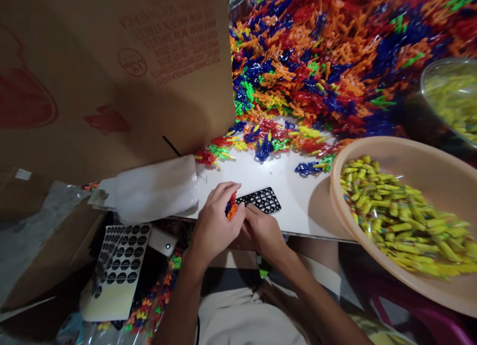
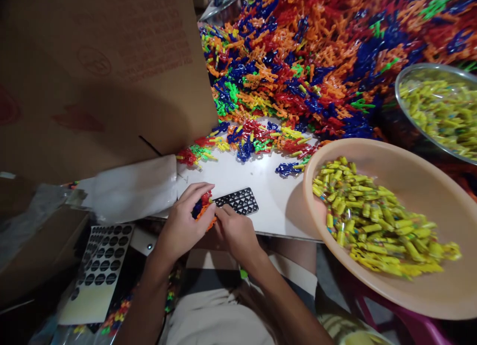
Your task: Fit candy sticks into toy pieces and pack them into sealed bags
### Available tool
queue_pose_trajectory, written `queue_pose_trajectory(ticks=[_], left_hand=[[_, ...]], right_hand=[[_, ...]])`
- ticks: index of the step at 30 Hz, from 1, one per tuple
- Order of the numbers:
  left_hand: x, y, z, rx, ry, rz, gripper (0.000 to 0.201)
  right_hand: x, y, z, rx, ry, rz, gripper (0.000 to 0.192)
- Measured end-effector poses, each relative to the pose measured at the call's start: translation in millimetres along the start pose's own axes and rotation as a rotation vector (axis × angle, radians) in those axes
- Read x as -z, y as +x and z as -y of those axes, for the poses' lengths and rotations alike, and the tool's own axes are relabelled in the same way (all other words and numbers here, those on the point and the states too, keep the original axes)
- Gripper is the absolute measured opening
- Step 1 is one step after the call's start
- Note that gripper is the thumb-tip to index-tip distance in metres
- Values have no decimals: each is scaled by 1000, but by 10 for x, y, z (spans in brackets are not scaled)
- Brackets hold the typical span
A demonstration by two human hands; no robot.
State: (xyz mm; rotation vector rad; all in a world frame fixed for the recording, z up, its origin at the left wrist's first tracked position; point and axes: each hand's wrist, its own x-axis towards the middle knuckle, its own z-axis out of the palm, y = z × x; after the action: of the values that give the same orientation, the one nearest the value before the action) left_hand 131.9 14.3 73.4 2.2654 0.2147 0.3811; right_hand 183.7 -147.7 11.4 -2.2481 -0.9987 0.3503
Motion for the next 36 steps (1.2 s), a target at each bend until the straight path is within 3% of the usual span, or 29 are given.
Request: queue_pose_trajectory(ticks=[4, 9, 13, 18, 21, 25, 27, 31, 36], left_hand=[[28, 8, -2, 20, 6, 7, 33], [65, 8, -11, -23, 36, 78, 44], [33, 2, 23, -45, 42, 47, 41], [-18, 5, 41, -37, 79, 8, 45], [-39, 3, 42, -33, 95, -3, 46], [-83, -8, 64, -44, 113, -47, 47], [-108, -12, 83, -48, 132, -67, 47], [-137, -10, 111, -67, 153, -86, 49], [-133, -8, 101, -62, 155, -96, 50]], right_hand=[[71, 92, -6, -28, -22, 23, 22], [108, 166, 39, -87, -54, 57, 19], [102, 180, 101, -107, -62, 51, 26], [267, 254, -45, 5, -41, 74, 17], [547, 529, -322, 26, -83, 30, 29], [947, 1209, -656, -114, -272, -213, 32], [1095, 1564, -747, -155, -366, -266, 26], [1278, 2055, -820, -101, -495, -148, 30], [1296, 2114, -845, -32, -579, 70, 33]])
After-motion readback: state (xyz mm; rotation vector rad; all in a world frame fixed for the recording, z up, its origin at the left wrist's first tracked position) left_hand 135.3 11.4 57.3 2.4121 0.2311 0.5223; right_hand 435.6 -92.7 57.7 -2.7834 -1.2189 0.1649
